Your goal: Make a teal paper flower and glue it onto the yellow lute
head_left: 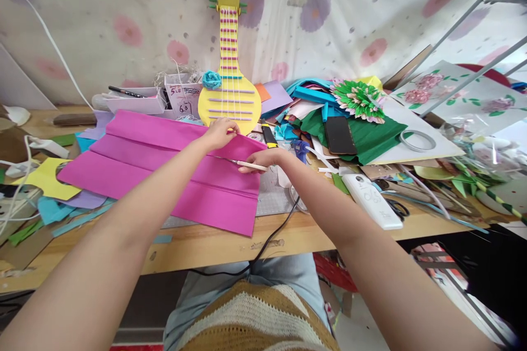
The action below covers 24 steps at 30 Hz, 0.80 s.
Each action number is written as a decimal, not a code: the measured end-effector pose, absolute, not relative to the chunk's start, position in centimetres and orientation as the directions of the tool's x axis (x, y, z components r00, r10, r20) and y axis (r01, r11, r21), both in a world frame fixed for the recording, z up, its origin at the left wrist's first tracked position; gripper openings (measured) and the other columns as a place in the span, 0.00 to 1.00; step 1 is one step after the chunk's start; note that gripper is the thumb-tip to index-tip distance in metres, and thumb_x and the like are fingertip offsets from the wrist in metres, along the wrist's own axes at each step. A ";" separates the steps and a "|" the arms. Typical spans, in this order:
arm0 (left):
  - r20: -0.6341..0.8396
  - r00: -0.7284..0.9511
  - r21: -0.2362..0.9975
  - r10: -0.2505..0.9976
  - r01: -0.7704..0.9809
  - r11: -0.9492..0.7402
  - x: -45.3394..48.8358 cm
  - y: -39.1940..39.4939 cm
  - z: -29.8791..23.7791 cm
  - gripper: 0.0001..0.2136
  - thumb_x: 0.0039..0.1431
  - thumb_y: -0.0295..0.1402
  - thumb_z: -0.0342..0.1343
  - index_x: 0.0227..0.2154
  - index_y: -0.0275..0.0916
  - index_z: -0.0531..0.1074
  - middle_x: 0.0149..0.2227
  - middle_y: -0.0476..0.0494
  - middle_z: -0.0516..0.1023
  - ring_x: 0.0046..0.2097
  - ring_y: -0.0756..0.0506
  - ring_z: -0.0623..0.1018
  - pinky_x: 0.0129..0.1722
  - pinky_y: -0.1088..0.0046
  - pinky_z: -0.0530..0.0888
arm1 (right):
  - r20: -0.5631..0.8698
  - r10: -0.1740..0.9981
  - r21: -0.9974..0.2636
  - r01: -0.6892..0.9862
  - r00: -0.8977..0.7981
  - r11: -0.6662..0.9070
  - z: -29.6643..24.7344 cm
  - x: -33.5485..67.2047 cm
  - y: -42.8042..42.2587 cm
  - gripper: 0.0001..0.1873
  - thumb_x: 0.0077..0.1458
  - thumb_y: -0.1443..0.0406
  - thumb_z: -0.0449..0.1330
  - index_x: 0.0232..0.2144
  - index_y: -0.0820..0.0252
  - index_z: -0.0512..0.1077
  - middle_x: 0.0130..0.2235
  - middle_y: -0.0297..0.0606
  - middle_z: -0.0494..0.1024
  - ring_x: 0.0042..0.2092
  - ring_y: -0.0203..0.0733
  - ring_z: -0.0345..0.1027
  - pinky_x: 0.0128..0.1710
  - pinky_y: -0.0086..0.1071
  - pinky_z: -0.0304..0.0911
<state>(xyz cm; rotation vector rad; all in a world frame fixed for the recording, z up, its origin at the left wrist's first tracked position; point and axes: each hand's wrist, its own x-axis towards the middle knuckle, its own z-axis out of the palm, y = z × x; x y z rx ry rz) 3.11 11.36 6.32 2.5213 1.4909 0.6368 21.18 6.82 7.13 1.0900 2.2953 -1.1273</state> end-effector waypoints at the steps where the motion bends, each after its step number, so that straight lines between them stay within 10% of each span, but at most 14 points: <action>1: 0.277 0.429 0.339 0.860 0.794 -0.505 3.0 11.5 6.3 0.08 0.51 0.29 0.51 0.32 0.39 0.75 0.40 0.42 0.75 0.46 0.42 0.71 0.49 0.63 0.66 | -0.624 0.463 -0.488 0.776 -0.630 0.399 7.3 21.1 7.0 0.36 0.42 0.34 0.49 0.26 0.62 0.65 0.23 0.30 0.63 0.25 0.31 0.55 0.26 0.27 0.53; 12: 0.209 0.380 0.424 0.901 0.795 -0.433 0.8 13.2 5.8 0.29 0.47 0.32 0.56 0.55 0.39 0.61 0.56 0.38 0.62 0.52 0.45 0.68 0.53 0.67 0.66 | -0.705 0.426 -0.465 0.823 -0.567 0.326 7.0 20.0 7.7 0.39 0.39 0.32 0.49 0.28 0.63 0.66 0.26 0.33 0.66 0.26 0.31 0.60 0.27 0.28 0.57; 18: -0.020 0.382 0.356 0.924 0.867 -0.350 -3.6 15.1 6.0 0.13 0.52 0.33 0.50 0.39 0.38 0.73 0.43 0.43 0.77 0.45 0.44 0.74 0.48 0.68 0.69 | -0.720 0.409 -0.455 0.827 -0.560 0.330 6.7 20.2 8.3 0.40 0.39 0.32 0.48 0.28 0.63 0.68 0.26 0.34 0.68 0.26 0.32 0.61 0.26 0.27 0.57; 24: 0.060 0.482 0.225 0.874 0.847 -0.482 -5.8 15.6 4.7 0.13 0.49 0.32 0.52 0.38 0.41 0.76 0.42 0.43 0.77 0.46 0.43 0.73 0.50 0.65 0.67 | -0.711 0.371 -0.520 0.801 -0.598 0.296 6.6 20.5 8.8 0.40 0.39 0.32 0.48 0.26 0.64 0.67 0.23 0.34 0.67 0.25 0.32 0.61 0.26 0.28 0.58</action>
